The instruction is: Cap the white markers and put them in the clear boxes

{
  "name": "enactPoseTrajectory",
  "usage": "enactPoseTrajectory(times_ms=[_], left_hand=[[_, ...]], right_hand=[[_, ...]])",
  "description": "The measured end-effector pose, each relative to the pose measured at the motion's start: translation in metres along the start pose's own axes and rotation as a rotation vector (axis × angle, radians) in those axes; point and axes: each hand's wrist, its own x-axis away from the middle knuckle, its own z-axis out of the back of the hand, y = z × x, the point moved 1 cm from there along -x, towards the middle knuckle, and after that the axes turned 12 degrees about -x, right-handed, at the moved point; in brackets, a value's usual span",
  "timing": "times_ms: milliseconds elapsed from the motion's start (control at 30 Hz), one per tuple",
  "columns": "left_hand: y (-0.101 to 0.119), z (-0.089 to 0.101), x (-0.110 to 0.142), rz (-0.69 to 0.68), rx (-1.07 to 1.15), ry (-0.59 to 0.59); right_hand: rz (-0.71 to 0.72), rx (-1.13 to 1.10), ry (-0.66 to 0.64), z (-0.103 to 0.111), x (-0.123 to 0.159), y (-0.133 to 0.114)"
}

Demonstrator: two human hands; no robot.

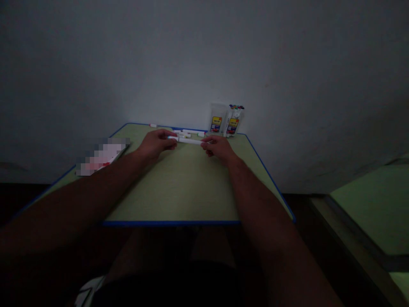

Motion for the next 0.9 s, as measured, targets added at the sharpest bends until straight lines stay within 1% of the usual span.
enactPoseTrajectory(times_ms=[267,500,633,767,900], left_hand=[[-0.002,0.001,-0.002,0.010,-0.038,-0.011],[0.001,0.002,0.003,0.014,-0.165,-0.032],[-0.001,0.003,0.003,0.007,-0.238,-0.043],[-0.005,0.005,0.001,0.027,-0.261,-0.024],[-0.004,0.004,0.000,0.068,-0.215,-0.034]], right_hand=[[0.035,0.042,-0.029,0.005,-0.004,0.006],[0.048,0.038,0.013,0.006,-0.004,0.003],[0.014,-0.020,0.041,0.004,-0.002,-0.003],[-0.042,-0.109,0.088,0.003,-0.001,-0.007],[-0.060,-0.146,0.090,0.003,-0.002,-0.008]])
